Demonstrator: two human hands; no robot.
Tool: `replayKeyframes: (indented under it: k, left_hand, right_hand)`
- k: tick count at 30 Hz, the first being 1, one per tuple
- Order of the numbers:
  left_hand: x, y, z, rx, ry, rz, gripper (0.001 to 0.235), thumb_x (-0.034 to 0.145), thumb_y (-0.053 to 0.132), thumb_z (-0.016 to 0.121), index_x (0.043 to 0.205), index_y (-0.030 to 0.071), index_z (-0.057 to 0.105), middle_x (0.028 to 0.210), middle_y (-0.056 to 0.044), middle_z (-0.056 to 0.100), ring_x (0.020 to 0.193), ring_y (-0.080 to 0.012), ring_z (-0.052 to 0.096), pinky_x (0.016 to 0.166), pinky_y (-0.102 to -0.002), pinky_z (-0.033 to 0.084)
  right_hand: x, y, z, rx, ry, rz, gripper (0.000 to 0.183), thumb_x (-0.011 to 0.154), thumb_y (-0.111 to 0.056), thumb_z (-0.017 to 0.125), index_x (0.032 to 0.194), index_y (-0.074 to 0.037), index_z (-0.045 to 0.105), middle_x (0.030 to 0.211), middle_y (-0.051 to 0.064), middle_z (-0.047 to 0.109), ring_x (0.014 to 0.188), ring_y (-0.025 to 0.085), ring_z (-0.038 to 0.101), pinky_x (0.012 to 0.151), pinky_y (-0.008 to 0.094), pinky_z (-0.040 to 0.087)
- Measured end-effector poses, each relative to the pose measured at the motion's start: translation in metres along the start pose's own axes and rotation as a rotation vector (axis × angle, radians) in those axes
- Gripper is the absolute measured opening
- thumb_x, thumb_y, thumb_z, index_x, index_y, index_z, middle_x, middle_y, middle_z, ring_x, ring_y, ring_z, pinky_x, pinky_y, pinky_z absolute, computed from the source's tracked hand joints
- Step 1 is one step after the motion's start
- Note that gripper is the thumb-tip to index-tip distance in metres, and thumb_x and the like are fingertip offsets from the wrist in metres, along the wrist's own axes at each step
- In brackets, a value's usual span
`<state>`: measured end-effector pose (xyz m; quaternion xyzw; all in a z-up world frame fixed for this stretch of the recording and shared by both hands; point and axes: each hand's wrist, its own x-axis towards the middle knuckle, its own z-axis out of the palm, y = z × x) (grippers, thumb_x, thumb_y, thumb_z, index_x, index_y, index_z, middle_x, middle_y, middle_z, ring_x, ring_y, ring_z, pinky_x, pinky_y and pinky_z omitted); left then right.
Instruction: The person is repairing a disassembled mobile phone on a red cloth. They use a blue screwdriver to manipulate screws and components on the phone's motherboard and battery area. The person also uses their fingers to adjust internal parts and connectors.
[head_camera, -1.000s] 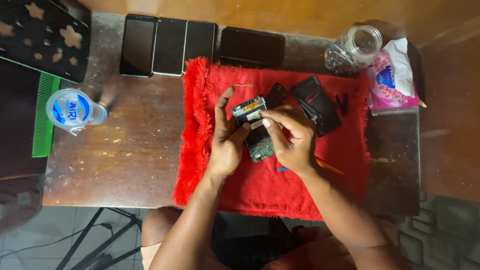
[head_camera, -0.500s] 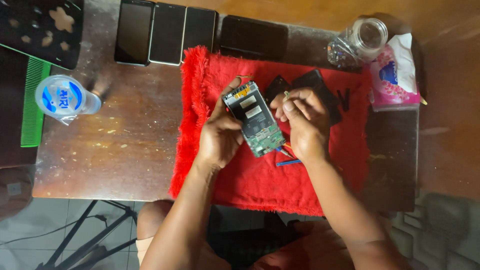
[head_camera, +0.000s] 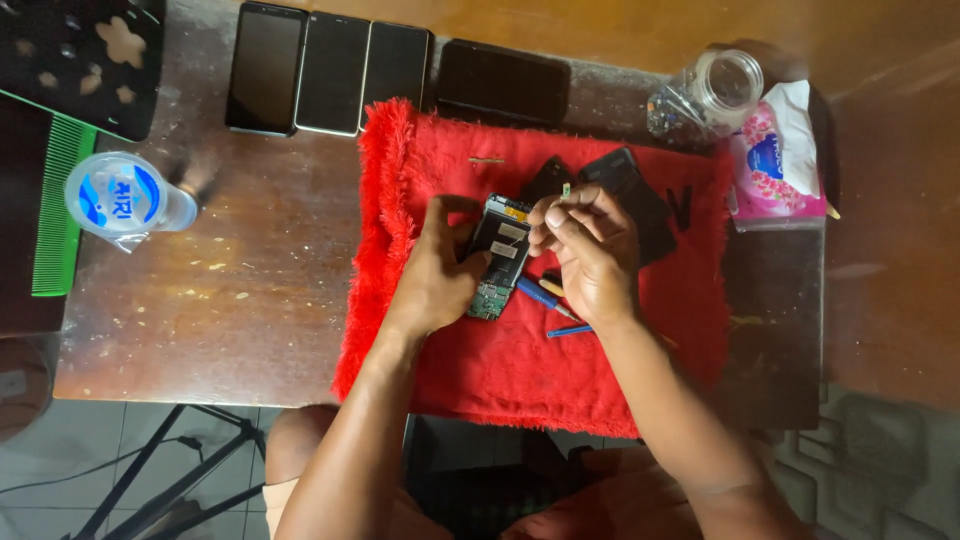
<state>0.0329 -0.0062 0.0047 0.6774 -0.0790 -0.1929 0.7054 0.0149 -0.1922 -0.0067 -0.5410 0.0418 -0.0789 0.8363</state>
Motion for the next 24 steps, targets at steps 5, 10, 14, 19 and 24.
replayKeyframes:
  k: [5,10,14,19,24]
  left_hand:
    - [0.0,0.021,-0.003,0.118,0.009,-0.001,0.043,0.086,0.002,0.069,0.127,0.012,0.067,0.108,-0.015,0.077,0.109,-0.0295,0.073,0.091,-0.041,0.059]
    - [-0.013,0.059,-0.009,0.281,-0.161,-0.08,0.101,0.076,0.002,0.075,0.161,0.021,0.025,0.133,-0.027,0.065,0.13,-0.046,0.056,0.107,-0.057,0.046]
    - [-0.003,0.028,-0.017,0.016,-0.145,-0.104,0.091,0.077,-0.007,0.067,0.158,0.009,0.029,0.136,-0.032,0.06,0.132,-0.0481,0.054,0.107,-0.054,0.048]
    - [0.003,0.008,-0.021,-0.051,0.073,-0.045,0.036,0.078,0.002,0.081,0.113,0.006,0.076,0.095,-0.015,0.076,0.089,-0.02,0.071,0.078,-0.033,0.062]
    - [0.007,0.004,-0.019,-0.214,0.148,0.033,0.044,0.084,-0.003,0.074,0.127,0.001,0.066,0.091,-0.016,0.074,0.081,-0.016,0.069,0.072,-0.028,0.062]
  right_hand:
    - [0.002,0.002,-0.005,0.096,-0.019,0.025,0.021,0.092,0.005,0.069,0.104,-0.004,0.054,0.091,0.025,0.071,0.074,0.028,0.076,0.064,0.037,0.066]
    - [0.001,0.0,-0.002,0.036,-0.053,-0.041,0.06,0.092,0.01,0.068,0.143,-0.007,0.043,0.096,0.021,0.072,0.082,0.028,0.077,0.073,0.04,0.07]
    - [0.001,0.002,-0.001,-0.02,-0.047,-0.071,0.034,0.09,0.01,0.071,0.12,0.003,0.058,0.096,0.025,0.072,0.082,0.031,0.079,0.071,0.041,0.07]
    - [0.001,-0.003,0.003,-0.254,-0.108,-0.193,0.025,0.082,0.014,0.079,0.102,0.011,0.065,0.096,0.027,0.072,0.081,0.031,0.079,0.07,0.043,0.07]
    - [-0.002,-0.001,0.006,-0.249,-0.061,-0.279,0.023,0.085,0.014,0.077,0.103,0.012,0.064,0.098,0.026,0.071,0.085,0.03,0.078,0.073,0.043,0.069]
